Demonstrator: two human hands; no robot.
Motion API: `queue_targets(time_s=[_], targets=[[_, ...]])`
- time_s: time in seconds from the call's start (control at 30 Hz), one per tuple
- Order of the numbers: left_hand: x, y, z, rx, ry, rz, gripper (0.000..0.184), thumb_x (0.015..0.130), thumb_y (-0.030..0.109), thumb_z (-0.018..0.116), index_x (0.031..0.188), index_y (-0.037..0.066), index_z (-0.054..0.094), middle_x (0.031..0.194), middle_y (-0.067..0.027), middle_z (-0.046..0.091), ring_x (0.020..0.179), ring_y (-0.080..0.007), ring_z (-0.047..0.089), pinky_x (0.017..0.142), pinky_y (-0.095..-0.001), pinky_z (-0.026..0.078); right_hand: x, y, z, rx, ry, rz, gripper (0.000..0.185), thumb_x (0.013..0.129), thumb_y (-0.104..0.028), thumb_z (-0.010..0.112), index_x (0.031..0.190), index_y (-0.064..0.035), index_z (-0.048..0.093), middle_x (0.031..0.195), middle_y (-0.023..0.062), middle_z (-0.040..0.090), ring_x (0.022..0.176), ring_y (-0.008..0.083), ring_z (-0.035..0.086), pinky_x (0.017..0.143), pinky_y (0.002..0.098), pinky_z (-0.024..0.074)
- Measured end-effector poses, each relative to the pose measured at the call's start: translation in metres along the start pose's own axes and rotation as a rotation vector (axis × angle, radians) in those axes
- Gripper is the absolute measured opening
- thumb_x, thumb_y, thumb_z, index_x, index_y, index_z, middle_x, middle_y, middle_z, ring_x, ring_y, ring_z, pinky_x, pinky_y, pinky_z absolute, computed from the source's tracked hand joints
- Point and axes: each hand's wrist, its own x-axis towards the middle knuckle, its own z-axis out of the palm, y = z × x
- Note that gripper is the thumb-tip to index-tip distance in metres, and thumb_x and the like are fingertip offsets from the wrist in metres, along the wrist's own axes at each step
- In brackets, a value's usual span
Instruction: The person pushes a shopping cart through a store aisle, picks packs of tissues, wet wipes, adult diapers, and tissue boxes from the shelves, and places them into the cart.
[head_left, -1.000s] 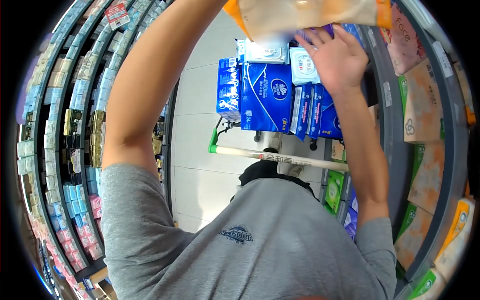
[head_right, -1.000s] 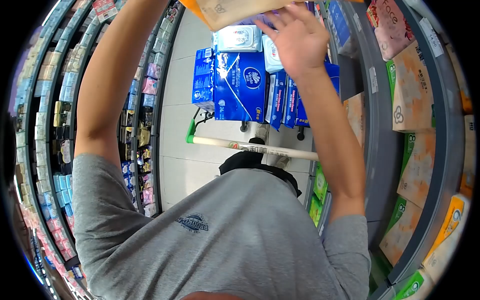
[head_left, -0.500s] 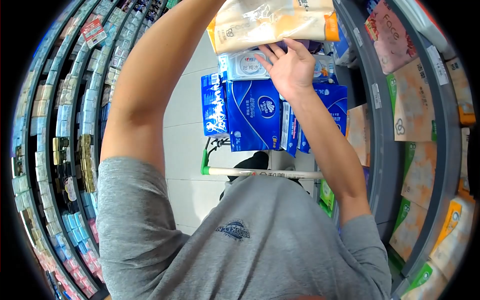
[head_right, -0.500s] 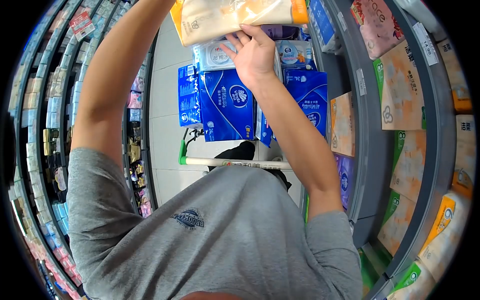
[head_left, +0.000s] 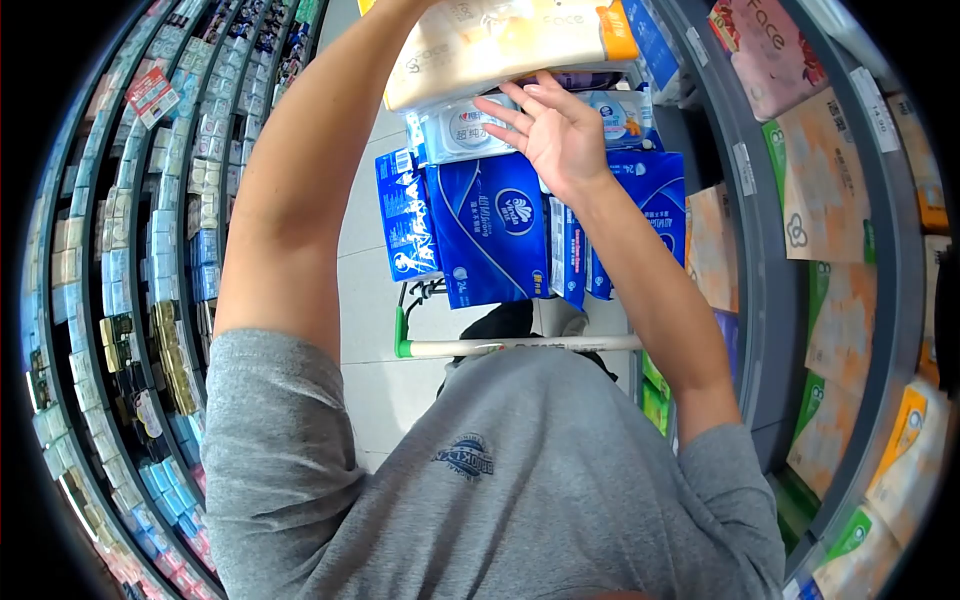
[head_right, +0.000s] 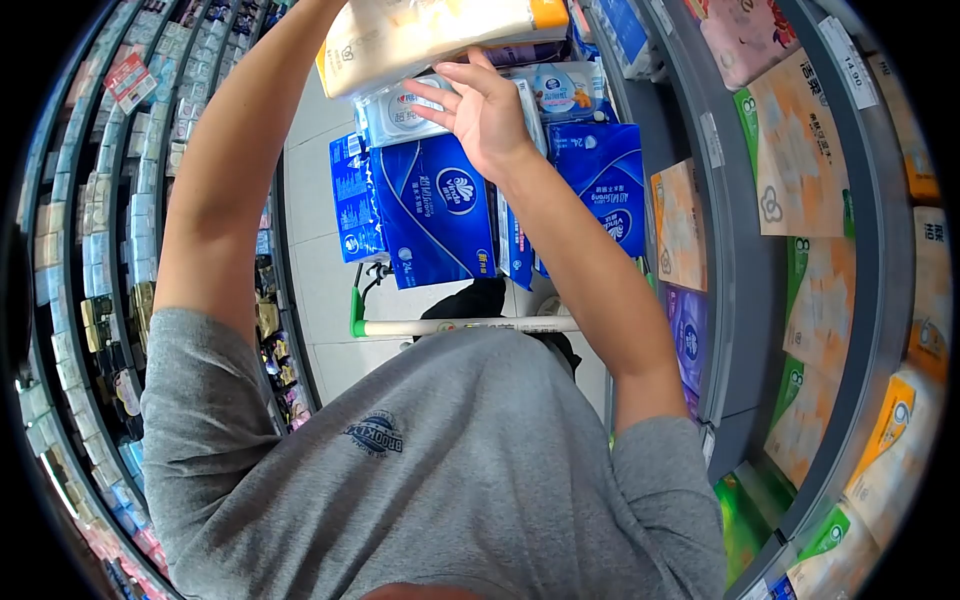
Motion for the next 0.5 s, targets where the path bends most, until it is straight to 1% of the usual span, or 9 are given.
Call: queue_targets(time_s=[0.07,0.2,0.3,0.4,0.43,0.47,0.5], targets=[[-0.005,0.002,-0.001,-0.007,0.005,0.019,0.07,0.072,0.035,0.073,0.129,-0.001,0.057,0.116,-0.0213,0.066,0.106,-0.0311,0.064,0.093,-0.036,0.049,-0.003,-0.002,0.0,-0.011,0.009,0.003,0.075,0.09,-0.03,0.052,0.15,-0.0006,0.018,0.15,0.0299,0.025,0.131,0.0439,0.043,0.106,0.0455,0.039],[-0.016,0.018,-0.004,-0.05,-0.033,-0.018,0.069,0.074,0.035,0.073,0.13,0.0,0.056,0.118,-0.0215,0.065,0.106,-0.0301,0.064,0.093,-0.0363,0.049,-0.008,-0.005,0.001,-0.035,0.005,0.033,0.077,0.09,-0.031,0.051,0.149,0.0039,0.016,0.15,0.0315,0.023,0.131,0.0435,0.043,0.105,0.044,0.0388],[-0.021,0.028,-0.003,-0.12,-0.089,-0.06,0.069,0.075,0.035,0.072,0.132,0.0,0.055,0.119,-0.0218,0.064,0.107,-0.0299,0.064,0.093,-0.037,0.049,-0.012,-0.005,-0.001,-0.03,0.007,0.07,0.078,0.09,-0.031,0.052,0.149,0.0049,0.015,0.151,0.0307,0.021,0.131,0.0433,0.043,0.105,0.0443,0.0389],[-0.026,0.032,0.001,-0.053,-0.041,-0.003,0.068,0.077,0.037,0.071,0.132,0.001,0.054,0.118,-0.0224,0.065,0.106,-0.0309,0.064,0.093,-0.0378,0.049,-0.019,-0.007,-0.001,-0.055,-0.005,0.033,0.078,0.091,-0.029,0.052,0.149,0.0058,0.013,0.153,0.03,0.019,0.131,0.0431,0.044,0.105,0.0448,0.0391],[-0.029,0.036,0.002,0.0,-0.019,-0.007,0.067,0.078,0.039,0.07,0.131,0.002,0.055,0.12,-0.0233,0.063,0.109,-0.0327,0.062,0.095,-0.0389,0.048,-0.022,-0.008,-0.001,-0.056,-0.005,0.033,0.078,0.091,-0.029,0.052,0.149,0.0058,0.013,0.153,0.03,0.019,0.131,0.0431,0.044,0.105,0.0448,0.0391],[-0.032,0.04,0.001,0.053,0.002,-0.009,0.066,0.079,0.04,0.069,0.131,0.003,0.055,0.121,-0.0241,0.062,0.112,-0.0345,0.06,0.097,-0.04,0.047,-0.027,-0.009,-0.001,-0.059,0.054,0.03,0.079,0.091,-0.028,0.051,0.149,0.0061,0.011,0.153,0.0298,0.02,0.13,0.0431,0.045,0.105,0.0447,0.039],[-0.034,0.04,0.002,0.052,0.002,-0.007,0.066,0.079,0.04,0.069,0.131,0.003,0.055,0.121,-0.0241,0.062,0.112,-0.0345,0.06,0.097,-0.04,0.047,-0.032,-0.011,-0.002,-0.063,0.112,0.026,0.08,0.091,-0.028,0.051,0.15,0.0065,0.009,0.153,0.0297,0.02,0.13,0.0431,0.045,0.105,0.0446,0.0389]])
